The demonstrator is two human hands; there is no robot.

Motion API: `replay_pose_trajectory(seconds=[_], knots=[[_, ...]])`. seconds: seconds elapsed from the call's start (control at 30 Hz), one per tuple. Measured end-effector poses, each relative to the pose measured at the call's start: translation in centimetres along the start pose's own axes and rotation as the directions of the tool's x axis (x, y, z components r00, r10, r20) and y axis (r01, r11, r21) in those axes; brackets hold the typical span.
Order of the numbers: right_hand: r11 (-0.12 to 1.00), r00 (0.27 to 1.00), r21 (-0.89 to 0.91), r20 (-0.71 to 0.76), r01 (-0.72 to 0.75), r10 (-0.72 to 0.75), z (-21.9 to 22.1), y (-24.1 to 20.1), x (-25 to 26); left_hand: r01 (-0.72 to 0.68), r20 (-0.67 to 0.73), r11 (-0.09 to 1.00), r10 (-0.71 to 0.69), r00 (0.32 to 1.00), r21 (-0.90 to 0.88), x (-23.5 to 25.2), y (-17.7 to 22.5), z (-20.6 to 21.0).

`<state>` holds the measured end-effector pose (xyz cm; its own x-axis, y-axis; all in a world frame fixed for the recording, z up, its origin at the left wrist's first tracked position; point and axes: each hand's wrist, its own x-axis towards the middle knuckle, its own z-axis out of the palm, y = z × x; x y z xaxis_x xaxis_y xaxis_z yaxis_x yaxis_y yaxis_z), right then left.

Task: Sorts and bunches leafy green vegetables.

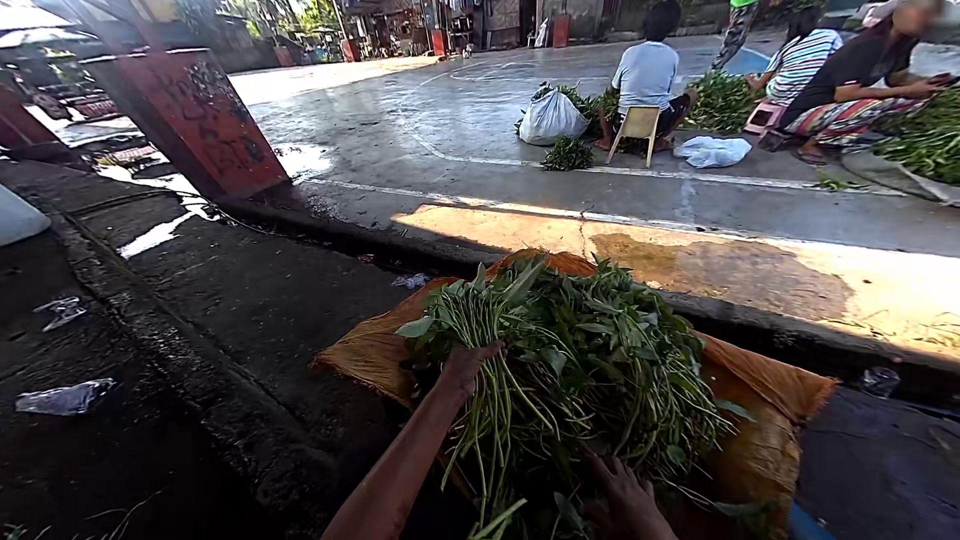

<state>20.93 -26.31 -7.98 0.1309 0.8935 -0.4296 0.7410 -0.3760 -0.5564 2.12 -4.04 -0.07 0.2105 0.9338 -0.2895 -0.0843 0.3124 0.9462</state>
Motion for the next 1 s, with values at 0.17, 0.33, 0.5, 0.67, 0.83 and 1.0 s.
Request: replay_pose_trajectory(seconds=[0.17,0.33,0.5,0.67,0.83,1.0], knots=[[0.833,0.881,0.3,-0.249,0.465,-0.402,-0.8,-1.3,3.0,0.037,0.066,0.992,-0.029,0.997,-0.124,-0.1,0.3,0.0],[0.85,0.807,0.386,0.329,0.359,-0.491,-0.7,-4.8,2.9,0.002,0.182,0.994,0.018,0.983,-0.109,-0.3,0.1,-0.3],[0.853,0.852,0.487,0.352,0.187,-0.388,2.1,-3.5,3.8,-0.061,0.203,0.991,0.084,0.976,-0.118,-0.5,0.0,-0.3],[0.811,0.877,0.578,0.342,0.087,-0.338,2.1,-1.6,3.5,-0.087,0.157,0.985,0.11,0.981,-0.148,0.0,-0.7,-0.1],[0.71,0.888,0.697,0.257,0.103,-0.381,2.9,-1.3,3.1,-0.097,0.121,0.978,0.121,0.985,-0.186,0.0,-0.7,0.3],[0.006,0.929,0.929,-0.368,0.369,-0.038,3.9,-1.2,3.9,0.0,-0.05,0.959,-0.014,0.999,-0.283,0.6,-1.5,0.7]])
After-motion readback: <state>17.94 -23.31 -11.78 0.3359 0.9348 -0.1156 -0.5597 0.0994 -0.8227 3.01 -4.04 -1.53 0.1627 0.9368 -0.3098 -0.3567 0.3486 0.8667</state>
